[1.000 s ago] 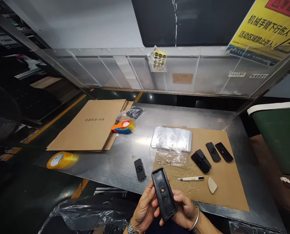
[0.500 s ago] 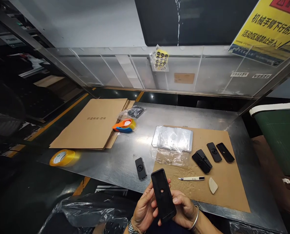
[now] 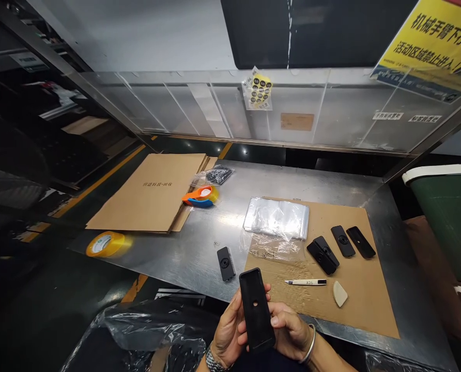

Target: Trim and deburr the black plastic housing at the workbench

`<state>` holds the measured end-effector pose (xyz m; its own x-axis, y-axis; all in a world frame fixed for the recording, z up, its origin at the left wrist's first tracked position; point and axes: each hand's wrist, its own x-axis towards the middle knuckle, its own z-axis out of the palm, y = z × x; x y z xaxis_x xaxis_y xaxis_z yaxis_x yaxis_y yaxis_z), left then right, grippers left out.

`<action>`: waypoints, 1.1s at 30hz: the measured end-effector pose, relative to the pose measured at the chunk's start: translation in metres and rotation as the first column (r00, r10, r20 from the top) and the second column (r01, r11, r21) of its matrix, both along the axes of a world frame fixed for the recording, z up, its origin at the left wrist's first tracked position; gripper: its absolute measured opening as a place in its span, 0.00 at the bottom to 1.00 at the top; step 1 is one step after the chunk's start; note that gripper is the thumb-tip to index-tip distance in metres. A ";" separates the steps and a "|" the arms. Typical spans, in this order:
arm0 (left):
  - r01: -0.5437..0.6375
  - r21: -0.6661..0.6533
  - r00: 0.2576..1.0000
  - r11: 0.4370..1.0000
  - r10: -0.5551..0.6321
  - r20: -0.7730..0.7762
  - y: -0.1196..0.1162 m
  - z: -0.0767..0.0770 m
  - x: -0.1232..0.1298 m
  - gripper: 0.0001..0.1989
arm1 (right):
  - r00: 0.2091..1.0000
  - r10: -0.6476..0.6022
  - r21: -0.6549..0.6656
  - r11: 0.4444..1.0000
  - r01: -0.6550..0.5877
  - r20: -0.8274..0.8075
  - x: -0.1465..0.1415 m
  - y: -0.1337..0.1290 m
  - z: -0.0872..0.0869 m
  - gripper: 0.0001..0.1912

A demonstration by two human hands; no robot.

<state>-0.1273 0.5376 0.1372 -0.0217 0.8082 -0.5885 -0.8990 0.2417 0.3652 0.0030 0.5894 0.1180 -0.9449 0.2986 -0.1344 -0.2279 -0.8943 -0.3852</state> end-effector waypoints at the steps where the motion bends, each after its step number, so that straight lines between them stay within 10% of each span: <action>1: -0.010 -0.014 1.000 1.000 0.010 0.002 0.000 0.000 0.000 0.18 | 1.000 -0.001 0.011 1.000 0.001 0.007 0.000 0.000 0.002 0.21; 9: -0.022 -0.070 0.976 0.997 0.037 0.215 0.002 -0.003 -0.004 0.24 | 0.952 -0.037 0.346 0.935 -0.074 0.305 0.002 0.010 -0.014 0.19; 12: -0.112 -0.089 0.967 0.990 0.129 0.220 0.005 -0.002 -0.007 0.21 | 0.779 -0.288 0.745 0.589 -0.314 0.557 0.013 0.027 -0.059 0.25; 13: -0.147 -0.102 0.965 0.984 0.165 0.202 0.006 -0.002 -0.008 0.20 | 0.671 -0.446 0.803 0.398 -0.444 0.592 0.018 0.032 -0.077 0.25; 15: -0.197 -0.114 0.963 0.974 0.214 0.165 0.007 -0.003 -0.010 0.18 | 0.515 -0.639 0.774 0.213 -0.596 0.572 0.030 0.041 -0.112 0.20; 22: -0.192 -0.117 0.968 0.975 0.207 0.140 0.003 -0.003 -0.015 0.22 | 0.389 -0.798 0.622 -0.024 -0.783 0.459 0.073 0.041 -0.173 0.15; 28: -0.273 -0.165 0.952 0.948 0.291 0.092 0.003 0.001 -0.022 0.24 | 0.429 -0.812 0.622 -0.106 -0.776 0.397 0.078 0.044 -0.177 0.11; 33: -0.390 -0.169 0.919 0.905 0.394 -0.008 0.004 0.005 -0.029 0.26 | 0.510 -0.771 0.746 -0.069 -0.662 0.381 0.045 0.036 -0.104 0.15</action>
